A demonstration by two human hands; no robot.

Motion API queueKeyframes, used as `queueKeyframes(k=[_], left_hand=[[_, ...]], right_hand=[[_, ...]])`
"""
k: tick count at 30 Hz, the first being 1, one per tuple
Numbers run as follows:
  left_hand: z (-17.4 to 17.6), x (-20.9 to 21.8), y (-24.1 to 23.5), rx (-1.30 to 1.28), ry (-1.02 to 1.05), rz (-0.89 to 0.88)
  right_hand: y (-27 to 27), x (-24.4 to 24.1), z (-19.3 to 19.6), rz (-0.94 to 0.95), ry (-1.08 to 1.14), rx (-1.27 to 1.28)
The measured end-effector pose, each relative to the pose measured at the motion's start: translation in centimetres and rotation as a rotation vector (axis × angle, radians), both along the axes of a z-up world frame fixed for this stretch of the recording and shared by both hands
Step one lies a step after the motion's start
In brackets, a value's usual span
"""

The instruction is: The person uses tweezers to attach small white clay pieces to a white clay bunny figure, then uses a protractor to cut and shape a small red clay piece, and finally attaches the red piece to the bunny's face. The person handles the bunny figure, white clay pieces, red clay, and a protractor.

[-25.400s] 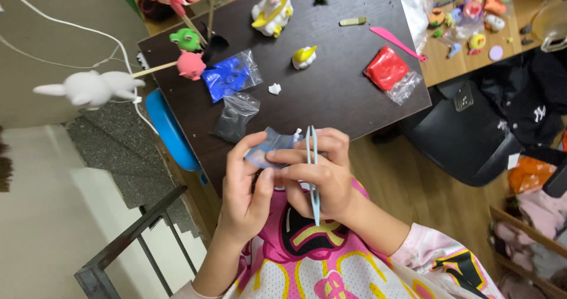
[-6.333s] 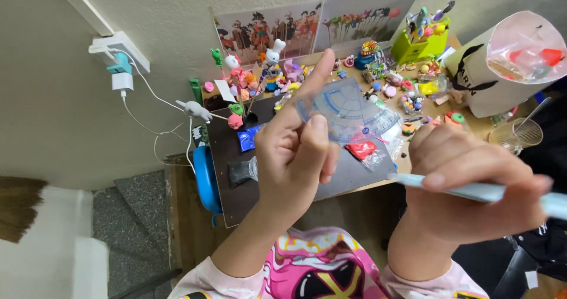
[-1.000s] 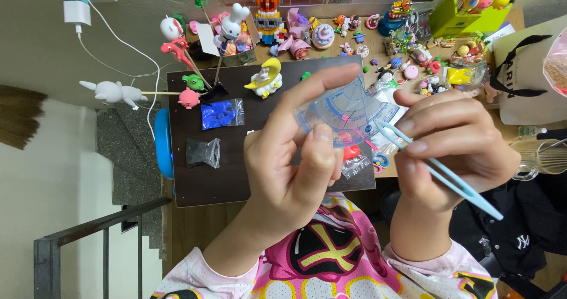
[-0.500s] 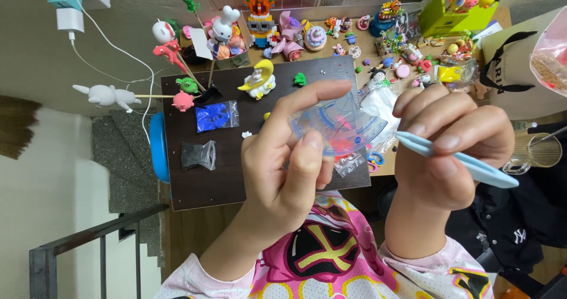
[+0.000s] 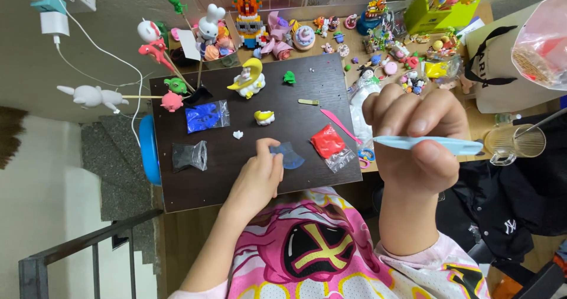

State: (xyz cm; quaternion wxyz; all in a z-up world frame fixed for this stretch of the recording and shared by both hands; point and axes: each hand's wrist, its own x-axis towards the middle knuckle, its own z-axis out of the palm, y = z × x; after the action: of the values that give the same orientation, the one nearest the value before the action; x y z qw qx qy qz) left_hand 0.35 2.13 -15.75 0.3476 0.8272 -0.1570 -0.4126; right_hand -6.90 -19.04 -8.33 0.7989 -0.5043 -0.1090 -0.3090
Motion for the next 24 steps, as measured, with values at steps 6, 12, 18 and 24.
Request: queueKeyframes(k=[6, 12, 18, 24], left_hand=[[-4.0, 0.4, -1.5, 0.186, -0.265, -0.153], [-4.1, -0.1, -1.9, 0.261, -0.479, -0.152], [10.2, -2.1, -0.1, -0.790, -0.853, 0.093], [13.8, -2.3, -0.9, -0.931, -1.000, 0.083]], right_hand=[[0.7, -0.1, 0.1, 0.033, 0.002, 0.021], [1.0, -0.6, 0.2, 0.040, 0.018, 0.019], [1.9, -0.7, 0.8, 0.104, 0.042, 0.057], [2.7, -0.5, 0.9, 0.220, 0.048, 0.093]])
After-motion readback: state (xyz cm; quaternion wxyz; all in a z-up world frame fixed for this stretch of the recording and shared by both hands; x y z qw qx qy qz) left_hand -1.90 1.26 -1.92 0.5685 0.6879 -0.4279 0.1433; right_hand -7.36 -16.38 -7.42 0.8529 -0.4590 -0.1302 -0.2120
